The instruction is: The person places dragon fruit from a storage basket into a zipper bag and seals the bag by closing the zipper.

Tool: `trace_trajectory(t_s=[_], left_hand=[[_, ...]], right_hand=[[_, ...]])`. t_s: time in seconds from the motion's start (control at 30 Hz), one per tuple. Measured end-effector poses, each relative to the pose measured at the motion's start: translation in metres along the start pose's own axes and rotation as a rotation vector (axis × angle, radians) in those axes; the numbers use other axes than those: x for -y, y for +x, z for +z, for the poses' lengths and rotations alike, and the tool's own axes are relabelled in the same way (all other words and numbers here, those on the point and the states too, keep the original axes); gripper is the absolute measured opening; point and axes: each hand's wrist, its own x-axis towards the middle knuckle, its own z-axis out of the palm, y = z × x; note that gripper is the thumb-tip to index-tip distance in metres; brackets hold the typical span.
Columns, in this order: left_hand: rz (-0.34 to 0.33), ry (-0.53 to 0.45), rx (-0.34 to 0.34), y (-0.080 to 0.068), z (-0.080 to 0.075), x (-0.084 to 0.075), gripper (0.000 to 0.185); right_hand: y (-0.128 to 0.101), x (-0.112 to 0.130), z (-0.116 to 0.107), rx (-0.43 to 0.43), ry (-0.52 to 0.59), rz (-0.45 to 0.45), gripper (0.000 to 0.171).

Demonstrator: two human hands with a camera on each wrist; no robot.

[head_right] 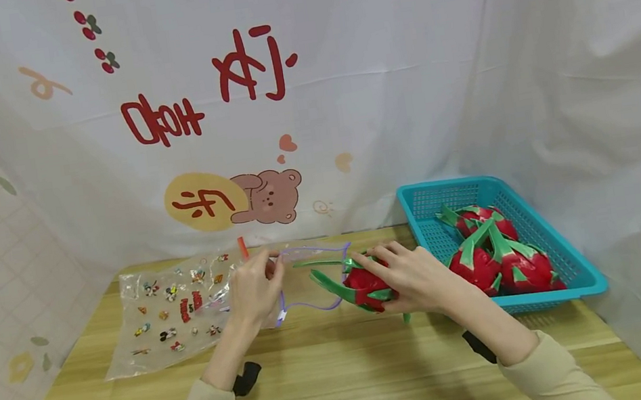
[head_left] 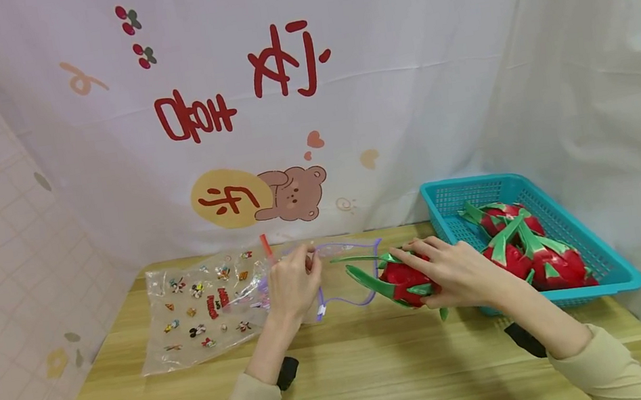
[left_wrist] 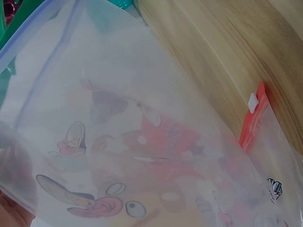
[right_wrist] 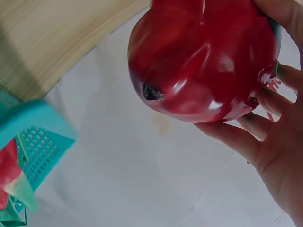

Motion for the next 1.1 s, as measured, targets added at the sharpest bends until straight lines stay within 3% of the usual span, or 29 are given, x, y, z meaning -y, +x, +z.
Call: trace_trajectory(t_s=[0.33,0.53,0.8,1.1], left_hand=[[0.045,0.029,0.004,-0.004,0.001,-0.006,0.003],[0.096,0.069,-0.015,-0.009,0.005,-0.009,0.004],[0.153,0.101,-0.039,-0.012,0.009,-0.013,0.008],[0.162,0.086,-0.050,-0.016,0.010,-0.017,0.009]], right_hand=[[0.011,0.009,0.008,0.044,-0.033,0.024,0.089],[0.022,0.012,0.004,0.117,-0.002,0.090,0.079],[0.034,0.015,0.007,0.189,0.031,0.103,0.070],[0.046,0.017,0.014,0.251,0.138,0.243,0.062]])
